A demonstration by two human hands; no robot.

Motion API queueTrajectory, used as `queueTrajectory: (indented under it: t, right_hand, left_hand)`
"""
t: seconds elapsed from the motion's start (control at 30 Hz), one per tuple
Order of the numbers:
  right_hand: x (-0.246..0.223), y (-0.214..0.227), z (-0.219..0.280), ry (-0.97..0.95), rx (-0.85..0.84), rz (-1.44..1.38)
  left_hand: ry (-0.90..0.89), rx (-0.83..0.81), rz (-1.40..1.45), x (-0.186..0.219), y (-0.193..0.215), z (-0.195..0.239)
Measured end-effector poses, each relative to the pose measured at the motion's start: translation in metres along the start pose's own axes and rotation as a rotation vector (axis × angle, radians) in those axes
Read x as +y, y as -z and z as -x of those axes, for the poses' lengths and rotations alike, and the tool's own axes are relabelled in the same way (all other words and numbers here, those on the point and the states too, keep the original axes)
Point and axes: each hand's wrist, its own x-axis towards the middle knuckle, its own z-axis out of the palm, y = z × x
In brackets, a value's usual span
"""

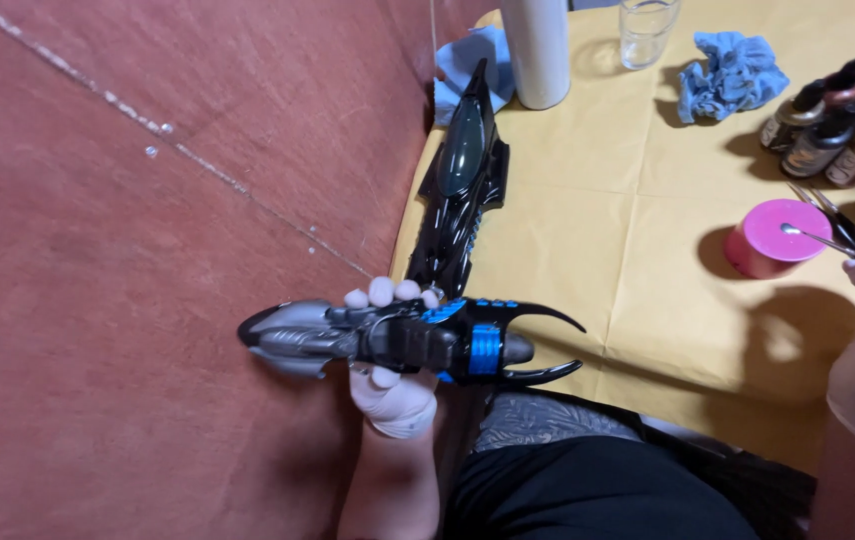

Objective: Applying paint to the fine details of a plastic model using a small paintbrush.

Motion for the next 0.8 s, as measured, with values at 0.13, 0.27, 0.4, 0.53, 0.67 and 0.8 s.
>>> queueTrajectory:
  t: [0.13,0.27,0.4,0.53,0.67,0.8]
  right_hand:
    - [0.111,0.055,-0.037,-0.351,-0.066,0.216]
    - [0.1,0.049,-0.027,-0.165,-0.041,0.202]
    - [0.124,0.058,-0.035,-0.176,-0.019,0.181]
    - [0.05,0.023,-0.017,-0.155,0.086,0.094]
    - [-0.011,-0.001,-0.011,-0.064,0.054,0.055]
    - [-0.019,-0.004,-0.016,-0.15,0.089,0.043]
  left_hand:
    - [0.057,0.023,0.11,-0.004,-0.004,-0.007]
    - [0.105,0.004,0.152,-0.016,-0.006,-0.011]
    - [0.123,-0.036,0.193,-0.031,-0.009,-0.012]
    - [0.18,0.004,0.262,-0.045,-0.01,-0.011]
    - [0.285,0.0,0.358,-0.057,-0.006,-0.007]
    - [0.331,0.008,0.4,-0.068,-0.005,-0.005]
